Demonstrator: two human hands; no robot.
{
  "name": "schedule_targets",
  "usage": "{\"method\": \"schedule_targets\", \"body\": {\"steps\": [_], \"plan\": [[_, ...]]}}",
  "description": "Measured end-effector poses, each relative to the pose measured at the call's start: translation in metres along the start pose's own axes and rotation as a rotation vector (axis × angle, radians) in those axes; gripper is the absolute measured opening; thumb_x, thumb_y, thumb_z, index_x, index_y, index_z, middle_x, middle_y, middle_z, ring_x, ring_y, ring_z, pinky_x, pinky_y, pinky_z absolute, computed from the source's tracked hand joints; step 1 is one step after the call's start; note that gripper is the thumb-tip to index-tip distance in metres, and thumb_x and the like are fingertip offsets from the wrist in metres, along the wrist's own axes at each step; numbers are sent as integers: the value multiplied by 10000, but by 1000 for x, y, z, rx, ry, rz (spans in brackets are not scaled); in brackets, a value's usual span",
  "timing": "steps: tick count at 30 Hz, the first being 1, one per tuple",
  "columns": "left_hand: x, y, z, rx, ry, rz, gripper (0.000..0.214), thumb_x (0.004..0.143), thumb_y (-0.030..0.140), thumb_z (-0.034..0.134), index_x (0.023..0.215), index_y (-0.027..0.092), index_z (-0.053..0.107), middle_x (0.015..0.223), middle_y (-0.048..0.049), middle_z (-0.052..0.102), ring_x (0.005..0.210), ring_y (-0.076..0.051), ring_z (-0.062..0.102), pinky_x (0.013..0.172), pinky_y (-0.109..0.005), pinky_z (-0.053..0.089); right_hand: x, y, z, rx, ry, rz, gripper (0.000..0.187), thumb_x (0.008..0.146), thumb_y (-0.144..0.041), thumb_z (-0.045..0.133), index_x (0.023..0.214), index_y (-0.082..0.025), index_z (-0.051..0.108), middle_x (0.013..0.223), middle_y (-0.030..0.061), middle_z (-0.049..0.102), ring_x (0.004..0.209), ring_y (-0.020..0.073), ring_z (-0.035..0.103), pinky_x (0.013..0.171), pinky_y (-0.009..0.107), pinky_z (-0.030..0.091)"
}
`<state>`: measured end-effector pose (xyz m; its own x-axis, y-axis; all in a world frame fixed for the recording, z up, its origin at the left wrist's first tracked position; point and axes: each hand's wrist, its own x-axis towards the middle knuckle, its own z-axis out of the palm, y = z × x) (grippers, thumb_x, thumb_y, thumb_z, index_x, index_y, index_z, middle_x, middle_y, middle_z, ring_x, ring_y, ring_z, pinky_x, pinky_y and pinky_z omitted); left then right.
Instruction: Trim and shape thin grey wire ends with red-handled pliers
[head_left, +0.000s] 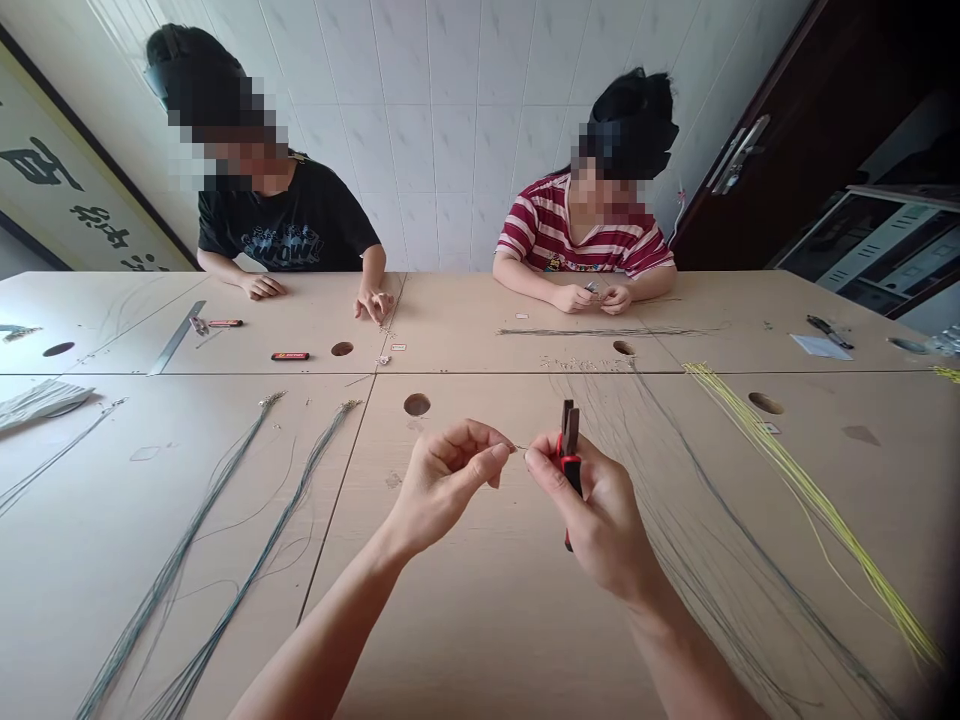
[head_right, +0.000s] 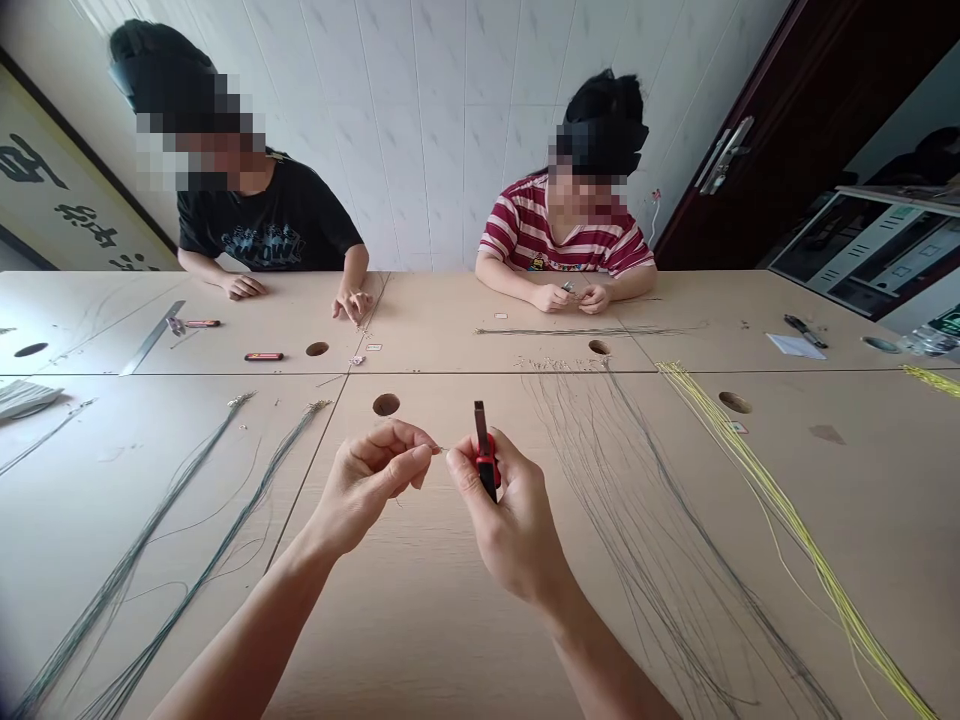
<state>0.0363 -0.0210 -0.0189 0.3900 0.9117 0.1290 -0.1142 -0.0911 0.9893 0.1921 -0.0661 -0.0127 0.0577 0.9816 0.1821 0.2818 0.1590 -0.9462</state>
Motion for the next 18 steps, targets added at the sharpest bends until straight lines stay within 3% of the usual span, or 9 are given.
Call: {"method": "schedule_targets", "body": {"steps": [9, 13, 18], "plan": [[-1, 0, 3, 23, 7, -4, 197, 879, 330, 620, 779, 160, 626, 566, 24, 526, 477, -59, 363, 434, -211, 262, -6, -5, -5, -42, -34, -13, 255, 929, -379, 509, 736, -214, 487, 615, -41, 400, 561, 110, 358, 533, 267, 292], [-3, -1, 6, -17, -40, -41, 154, 886, 325, 615, 888, 178, 569, 638, 21, 581, 445, -41, 340, 409, -198, 251, -8, -5, -7, -47, -15, -6, 257, 927, -389, 510, 737, -216, 508, 609, -43, 413, 535, 104, 354, 523, 264, 309], [-7, -2, 7, -15, -19, -56, 114, 893, 248, 587, 832, 196, 506, 766, 6, 648, 434, -24, 292, 407, -194, 236, -6, -5, -8, -54, 10, -6, 258, 931, -388, 512, 739, -218, 532, 619, -41, 439, 543, 102, 370, 535, 261, 325]]}}
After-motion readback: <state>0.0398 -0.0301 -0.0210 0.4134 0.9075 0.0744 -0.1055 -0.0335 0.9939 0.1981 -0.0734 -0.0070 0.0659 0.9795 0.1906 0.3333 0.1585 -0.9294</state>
